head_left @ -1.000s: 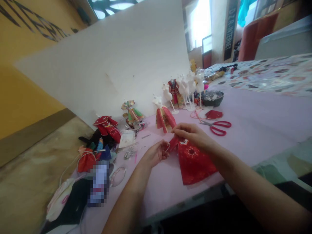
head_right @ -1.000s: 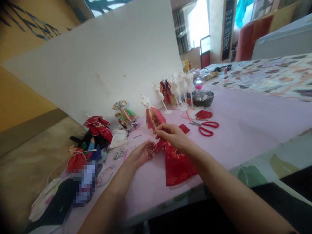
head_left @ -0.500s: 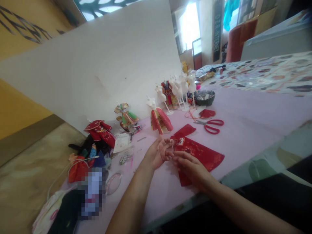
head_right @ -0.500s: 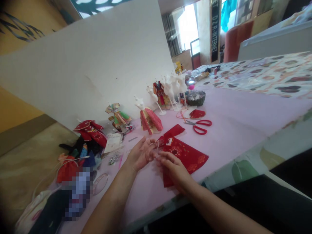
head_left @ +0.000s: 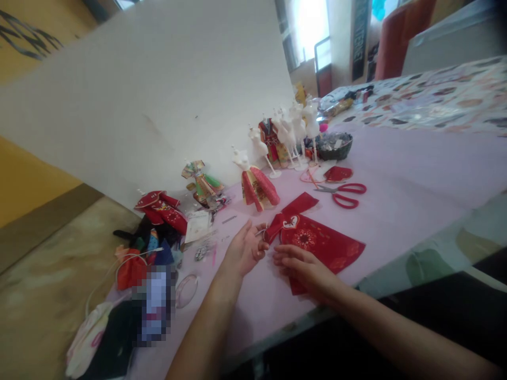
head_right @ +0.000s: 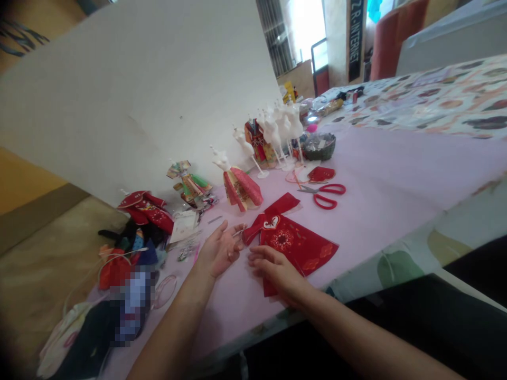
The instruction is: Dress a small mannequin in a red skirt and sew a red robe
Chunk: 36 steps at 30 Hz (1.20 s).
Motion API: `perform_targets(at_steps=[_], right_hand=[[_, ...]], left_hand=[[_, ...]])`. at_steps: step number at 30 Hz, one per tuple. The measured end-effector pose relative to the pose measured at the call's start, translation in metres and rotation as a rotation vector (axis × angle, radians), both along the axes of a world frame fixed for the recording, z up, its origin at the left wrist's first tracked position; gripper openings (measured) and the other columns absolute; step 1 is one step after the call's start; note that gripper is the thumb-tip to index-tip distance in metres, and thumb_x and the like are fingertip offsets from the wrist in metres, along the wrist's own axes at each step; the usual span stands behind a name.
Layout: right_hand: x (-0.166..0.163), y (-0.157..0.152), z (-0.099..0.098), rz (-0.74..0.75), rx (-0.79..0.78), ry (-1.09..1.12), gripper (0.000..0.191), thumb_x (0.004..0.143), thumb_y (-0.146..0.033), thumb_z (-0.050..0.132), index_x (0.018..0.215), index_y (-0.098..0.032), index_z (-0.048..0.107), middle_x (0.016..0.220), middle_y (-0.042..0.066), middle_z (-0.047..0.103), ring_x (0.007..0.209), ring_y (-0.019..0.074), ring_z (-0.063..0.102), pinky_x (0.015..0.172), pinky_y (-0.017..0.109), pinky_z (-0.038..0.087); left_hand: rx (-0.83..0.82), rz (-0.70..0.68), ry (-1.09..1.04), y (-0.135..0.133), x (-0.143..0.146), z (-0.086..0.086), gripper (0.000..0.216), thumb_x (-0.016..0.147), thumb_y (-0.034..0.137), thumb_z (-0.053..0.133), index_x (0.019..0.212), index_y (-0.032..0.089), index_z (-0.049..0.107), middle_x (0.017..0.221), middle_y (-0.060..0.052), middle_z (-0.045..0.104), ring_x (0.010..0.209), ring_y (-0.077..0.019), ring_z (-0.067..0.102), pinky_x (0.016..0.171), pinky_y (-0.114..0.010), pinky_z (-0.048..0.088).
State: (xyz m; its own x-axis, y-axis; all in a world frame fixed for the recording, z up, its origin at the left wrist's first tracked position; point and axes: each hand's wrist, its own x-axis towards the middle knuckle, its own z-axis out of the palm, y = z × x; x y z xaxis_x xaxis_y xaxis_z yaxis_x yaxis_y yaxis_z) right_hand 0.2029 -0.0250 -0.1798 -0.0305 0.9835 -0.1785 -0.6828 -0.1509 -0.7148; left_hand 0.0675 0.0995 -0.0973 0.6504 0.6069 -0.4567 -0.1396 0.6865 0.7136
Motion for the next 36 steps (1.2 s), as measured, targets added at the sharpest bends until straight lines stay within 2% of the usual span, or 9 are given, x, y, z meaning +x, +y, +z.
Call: perform_targets(at_steps=[3,8,12,16,20,24,27,32,36], right_hand=[[-0.003,-0.001,0.003,0.014,-0.011,0.024,0.034,0.076,-0.03,0.077,0.11,-0.024,0.072,0.116,0.006,0.072,0.108,0.0199,0.063,0.095,0.034,0.044],[-0.013,-0.004,0.012,0.048,-0.006,0.093,0.036,0.079,-0.03,0.074,0.115,-0.026,0.071,0.115,0.005,0.072,0.102,0.0196,0.064,0.084,0.031,0.048],[-0.018,-0.004,0.011,0.044,0.025,0.116,0.039,0.08,-0.028,0.072,0.119,-0.03,0.069,0.124,0.003,0.069,0.103,0.0174,0.063,0.084,0.028,0.046],[-0.022,-0.003,0.009,0.045,-0.026,0.146,0.044,0.082,-0.03,0.072,0.125,-0.034,0.064,0.122,0.002,0.069,0.096,0.0169,0.065,0.081,0.03,0.047],[-0.025,-0.001,0.01,-0.06,0.031,0.269,0.058,0.081,-0.025,0.073,0.135,-0.035,0.055,0.128,0.002,0.067,0.114,0.0182,0.063,0.097,0.032,0.044],[-0.015,0.0,0.011,-0.218,0.016,0.317,0.072,0.079,-0.025,0.075,0.145,-0.036,0.046,0.132,0.003,0.065,0.122,0.0211,0.06,0.107,0.038,0.041],[-0.001,-0.002,0.013,-0.314,0.06,0.271,0.067,0.08,-0.027,0.074,0.142,-0.036,0.052,0.128,0.004,0.066,0.123,0.0235,0.059,0.109,0.041,0.04],[0.013,-0.019,0.019,-0.467,0.104,0.072,0.038,0.087,-0.033,0.069,0.124,-0.034,0.065,0.114,0.002,0.066,0.113,0.0229,0.06,0.107,0.041,0.041],[0.013,-0.029,0.023,-0.41,0.179,-0.081,0.04,0.091,-0.039,0.065,0.131,-0.035,0.063,0.11,0.003,0.068,0.116,0.0246,0.058,0.109,0.042,0.038]], left_hand=[[-0.014,0.013,-0.014,-0.007,0.004,0.007,0.035,0.102,0.042,0.04,0.11,0.011,0.054,0.083,-0.007,0.066,0.05,-0.0128,0.064,0.034,-0.016,0.04],[-0.017,-0.046,-0.057,-0.018,0.008,0.008,0.039,0.101,0.044,0.041,0.113,0.01,0.055,0.085,-0.006,0.064,0.053,-0.0149,0.066,0.033,-0.017,0.04],[-0.015,-0.084,-0.077,-0.022,0.01,0.008,0.04,0.099,0.046,0.044,0.113,0.011,0.055,0.089,-0.008,0.064,0.056,-0.0167,0.067,0.033,-0.018,0.039],[-0.023,-0.103,-0.121,-0.027,0.014,0.011,0.044,0.099,0.05,0.04,0.111,0.011,0.056,0.093,-0.01,0.065,0.056,-0.0176,0.067,0.032,-0.018,0.036],[-0.02,-0.056,-0.173,-0.035,0.022,0.017,0.052,0.099,0.055,0.034,0.11,0.011,0.058,0.096,-0.012,0.065,0.056,-0.0145,0.063,0.032,-0.016,0.033],[-0.016,0.051,-0.228,-0.043,0.032,0.021,0.052,0.1,0.055,0.032,0.109,0.011,0.058,0.099,-0.011,0.065,0.058,-0.0117,0.059,0.035,-0.014,0.035],[-0.005,0.083,-0.25,-0.045,0.038,0.021,0.05,0.1,0.054,0.033,0.106,0.012,0.059,0.1,-0.011,0.065,0.06,-0.0112,0.057,0.038,-0.015,0.037],[-0.021,0.082,-0.267,-0.045,0.048,0.014,0.051,0.1,0.055,0.031,0.107,0.014,0.06,0.105,-0.011,0.064,0.061,-0.0113,0.056,0.038,-0.016,0.037],[-0.016,0.049,-0.24,-0.048,0.055,0.011,0.049,0.099,0.056,0.033,0.105,0.015,0.059,0.104,-0.012,0.064,0.059,-0.0121,0.056,0.037,-0.017,0.034]])
